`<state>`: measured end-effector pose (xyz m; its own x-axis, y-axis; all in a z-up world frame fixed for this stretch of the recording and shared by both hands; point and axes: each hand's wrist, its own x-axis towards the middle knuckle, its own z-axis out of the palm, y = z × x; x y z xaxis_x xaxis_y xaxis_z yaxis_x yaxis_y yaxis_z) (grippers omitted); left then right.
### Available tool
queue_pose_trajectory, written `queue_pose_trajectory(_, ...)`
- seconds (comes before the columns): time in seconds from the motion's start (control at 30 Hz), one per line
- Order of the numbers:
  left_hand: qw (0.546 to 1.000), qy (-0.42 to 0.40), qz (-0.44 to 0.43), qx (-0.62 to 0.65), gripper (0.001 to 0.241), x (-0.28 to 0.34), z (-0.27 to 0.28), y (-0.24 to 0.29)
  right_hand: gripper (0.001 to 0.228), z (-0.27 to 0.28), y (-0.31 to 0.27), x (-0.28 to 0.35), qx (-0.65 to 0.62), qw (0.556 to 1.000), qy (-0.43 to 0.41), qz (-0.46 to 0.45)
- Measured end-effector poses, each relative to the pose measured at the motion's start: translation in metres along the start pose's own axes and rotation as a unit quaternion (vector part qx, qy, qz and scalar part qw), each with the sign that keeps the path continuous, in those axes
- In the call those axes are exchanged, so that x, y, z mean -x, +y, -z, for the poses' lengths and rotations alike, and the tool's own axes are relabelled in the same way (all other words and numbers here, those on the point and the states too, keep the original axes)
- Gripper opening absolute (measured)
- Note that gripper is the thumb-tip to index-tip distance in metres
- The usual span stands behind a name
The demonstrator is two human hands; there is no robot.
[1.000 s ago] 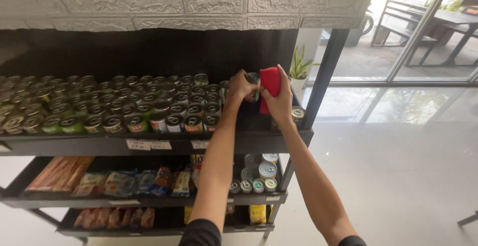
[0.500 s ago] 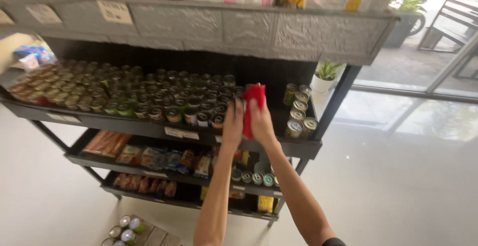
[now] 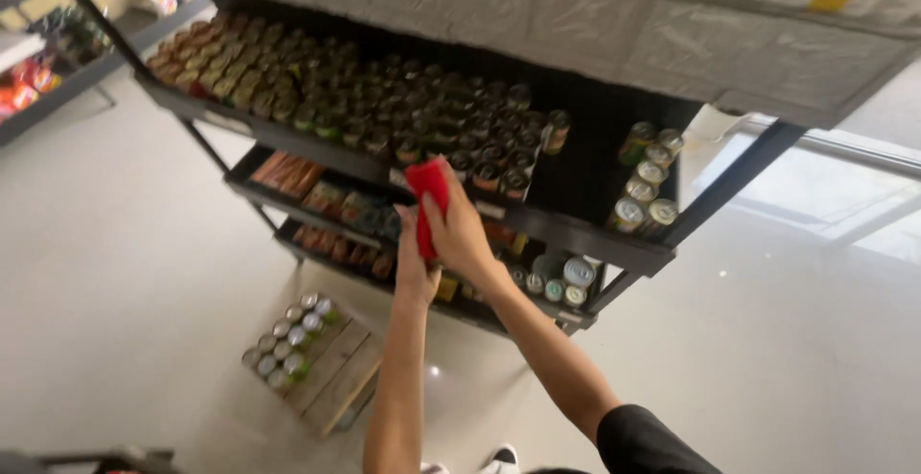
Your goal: The recorder wipes down canned goods with a cloth and organizes them on a display shelf.
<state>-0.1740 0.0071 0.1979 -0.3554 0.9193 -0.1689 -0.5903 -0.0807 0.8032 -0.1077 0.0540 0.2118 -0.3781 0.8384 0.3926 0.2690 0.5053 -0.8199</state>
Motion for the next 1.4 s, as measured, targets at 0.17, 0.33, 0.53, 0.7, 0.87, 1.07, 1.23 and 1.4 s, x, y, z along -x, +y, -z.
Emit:
queue_pose_trajectory(0.17, 0.999, 0.034, -0.006, 0.019, 0.058, -0.028, 0.092, -0.008, 0.067, -0.047, 0.015, 0.067, 0.036, 0.987, -0.113, 0.112)
queue_pose_trajectory(0.33, 0.997, -0.046, 0.021, -0.062, 0.056, 0.012, 0.122, -0.002, 0.049, -0.072, -0.019, 0.012, -0.029, 0.999, 0.034, 0.027)
queue_pose_trajectory(0.53, 0.998, 0.050, 0.048, 0.006, 0.085, 0.021, 0.154, 0.056, 0.032, -0.119, -0.023, 0.035, -0.069, 0.996, -0.002, -0.060)
queue_pose_trajectory(0.7, 0.949, 0.045, -0.116, -0.290, 0.068, 0.016, 0.208, 0.045, 0.063, -0.182, -0.029, 0.087, -0.091, 0.987, 0.004, 0.133)
queue_pose_trajectory(0.87, 0.962, -0.042, -0.129, -0.236, 0.054, 0.061, 0.198, 0.058, 0.039, -0.174, -0.056, 0.069, -0.140, 0.987, 0.072, -0.019)
queue_pose_trajectory(1.07, 0.970, 0.012, -0.137, -0.201, 0.064, 0.025, 0.234, 0.028, 0.063, -0.179, -0.089, 0.125, -0.049, 0.997, -0.013, 0.061)
queue_pose_trajectory(1.23, 0.974, -0.052, -0.073, -0.209, 0.080, 0.041, 0.211, 0.028, 0.051, -0.157, -0.092, 0.086, -0.122, 0.990, 0.061, 0.036)
queue_pose_trajectory(1.4, 0.971, -0.109, -0.139, -0.158, 0.078, 0.076, 0.173, 0.085, 0.055, -0.151, -0.123, 0.109, -0.096, 0.989, 0.085, 0.079)
